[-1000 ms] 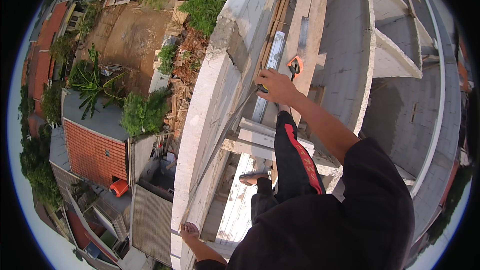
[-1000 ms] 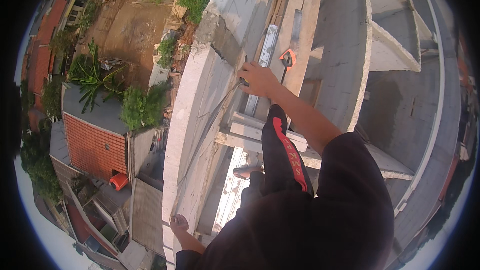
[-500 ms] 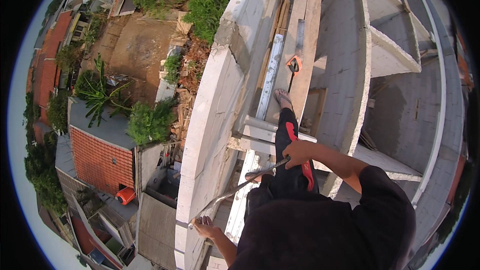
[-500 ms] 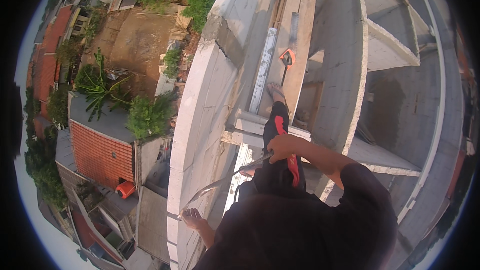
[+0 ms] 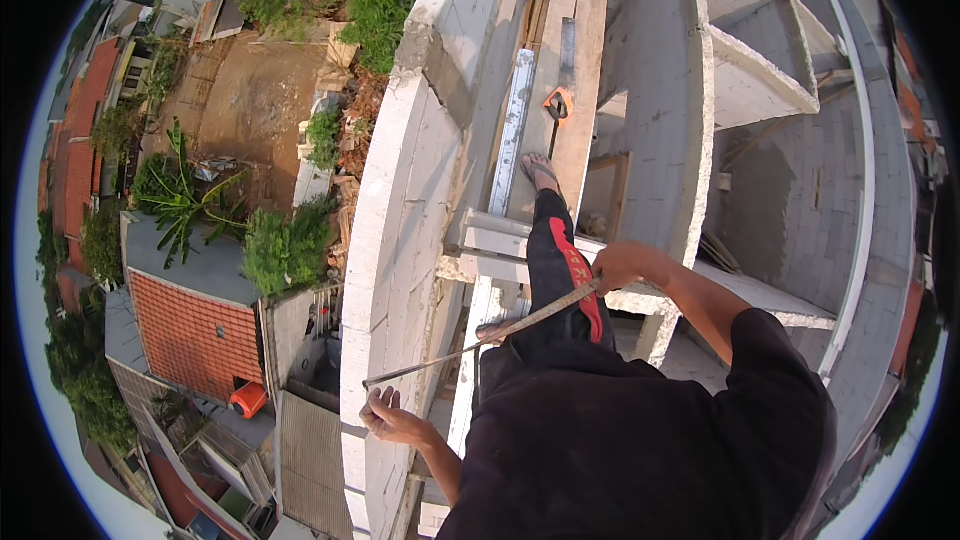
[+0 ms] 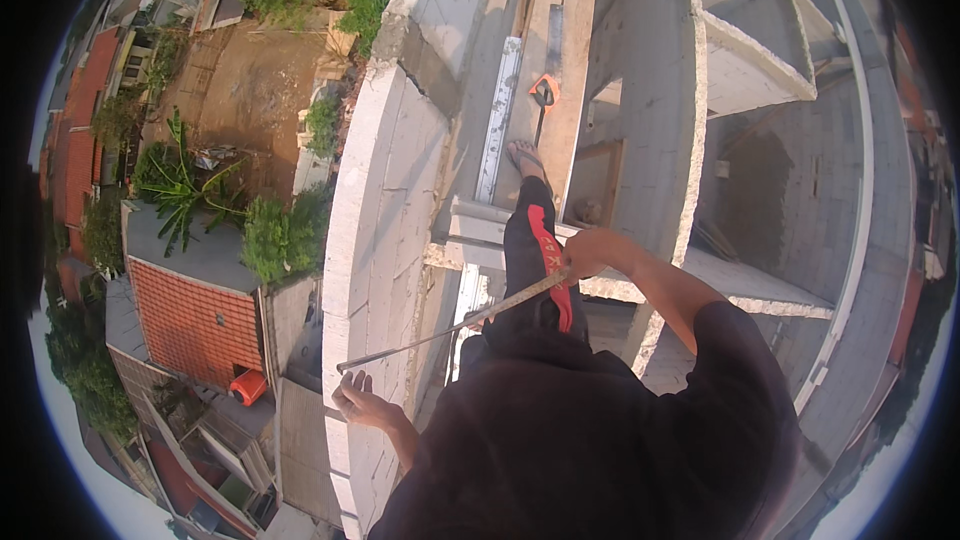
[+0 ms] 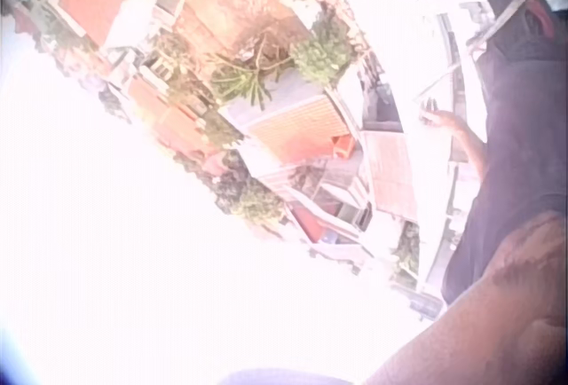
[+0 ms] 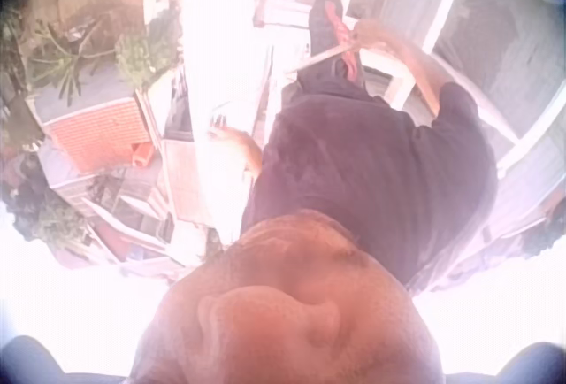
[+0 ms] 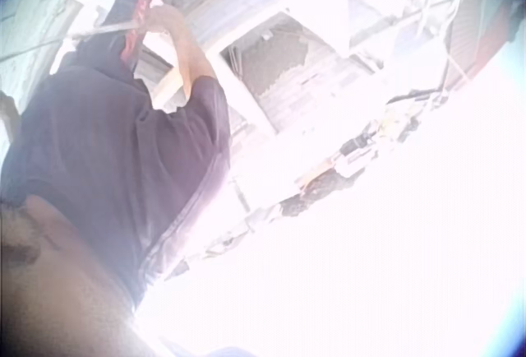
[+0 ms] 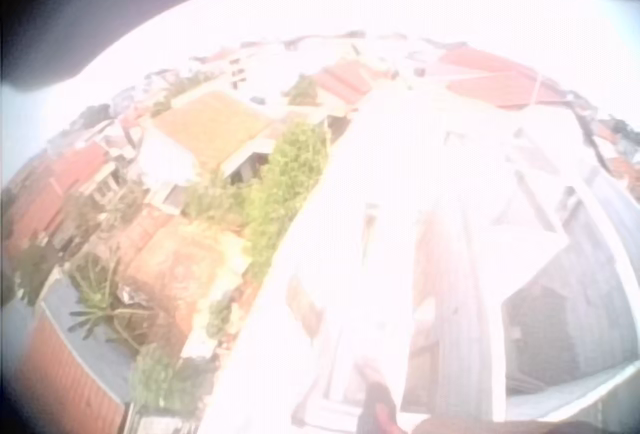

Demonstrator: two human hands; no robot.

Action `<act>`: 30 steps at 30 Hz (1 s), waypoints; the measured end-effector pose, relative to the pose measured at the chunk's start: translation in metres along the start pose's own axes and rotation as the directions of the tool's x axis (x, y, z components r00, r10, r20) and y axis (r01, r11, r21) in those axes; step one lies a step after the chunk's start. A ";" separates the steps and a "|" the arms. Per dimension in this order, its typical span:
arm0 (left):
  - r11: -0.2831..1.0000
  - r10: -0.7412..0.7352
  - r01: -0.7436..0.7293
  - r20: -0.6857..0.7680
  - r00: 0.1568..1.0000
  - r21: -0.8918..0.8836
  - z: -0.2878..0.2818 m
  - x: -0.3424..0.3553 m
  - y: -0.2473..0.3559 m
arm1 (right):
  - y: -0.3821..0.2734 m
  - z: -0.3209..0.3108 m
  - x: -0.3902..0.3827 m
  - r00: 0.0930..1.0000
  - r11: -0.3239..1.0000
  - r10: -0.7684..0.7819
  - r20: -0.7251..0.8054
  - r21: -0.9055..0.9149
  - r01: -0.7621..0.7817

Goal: The person smooths the surface of a white concrete wall using a hand trowel. They then measure the wall with a tape measure and use a hand saw to cut a section of the concrete.

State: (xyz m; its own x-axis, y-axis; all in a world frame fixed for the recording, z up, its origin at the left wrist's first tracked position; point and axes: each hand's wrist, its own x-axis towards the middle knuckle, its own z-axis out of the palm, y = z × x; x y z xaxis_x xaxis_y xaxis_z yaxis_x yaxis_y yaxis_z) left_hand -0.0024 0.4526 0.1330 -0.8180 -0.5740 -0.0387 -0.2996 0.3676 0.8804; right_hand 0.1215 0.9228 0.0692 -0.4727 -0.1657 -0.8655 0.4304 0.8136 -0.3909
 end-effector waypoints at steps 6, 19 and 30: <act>0.996 0.072 -0.087 0.328 0.942 0.031 0.026 -0.024 0.012 | -0.021 -0.001 -0.030 0.998 0.998 0.066 0.006 -0.005 -0.066; 0.878 0.192 -0.450 0.740 0.645 0.164 0.146 -0.006 0.066 | -0.012 0.041 -0.016 0.857 0.894 0.261 -0.445 0.447 -0.040; 0.326 0.613 -0.945 0.759 0.217 0.007 0.558 0.082 0.162 | -0.042 0.007 0.102 0.574 0.888 0.127 -0.809 0.350 0.298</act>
State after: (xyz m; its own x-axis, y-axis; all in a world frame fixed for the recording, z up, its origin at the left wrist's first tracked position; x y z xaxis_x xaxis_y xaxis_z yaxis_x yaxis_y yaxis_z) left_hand -0.3922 0.8732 0.0091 -0.7344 0.6563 0.1728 0.6720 0.6677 0.3202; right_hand 0.0606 0.8676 -0.0054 -0.8390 0.4588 -0.2926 0.5105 0.4776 -0.7150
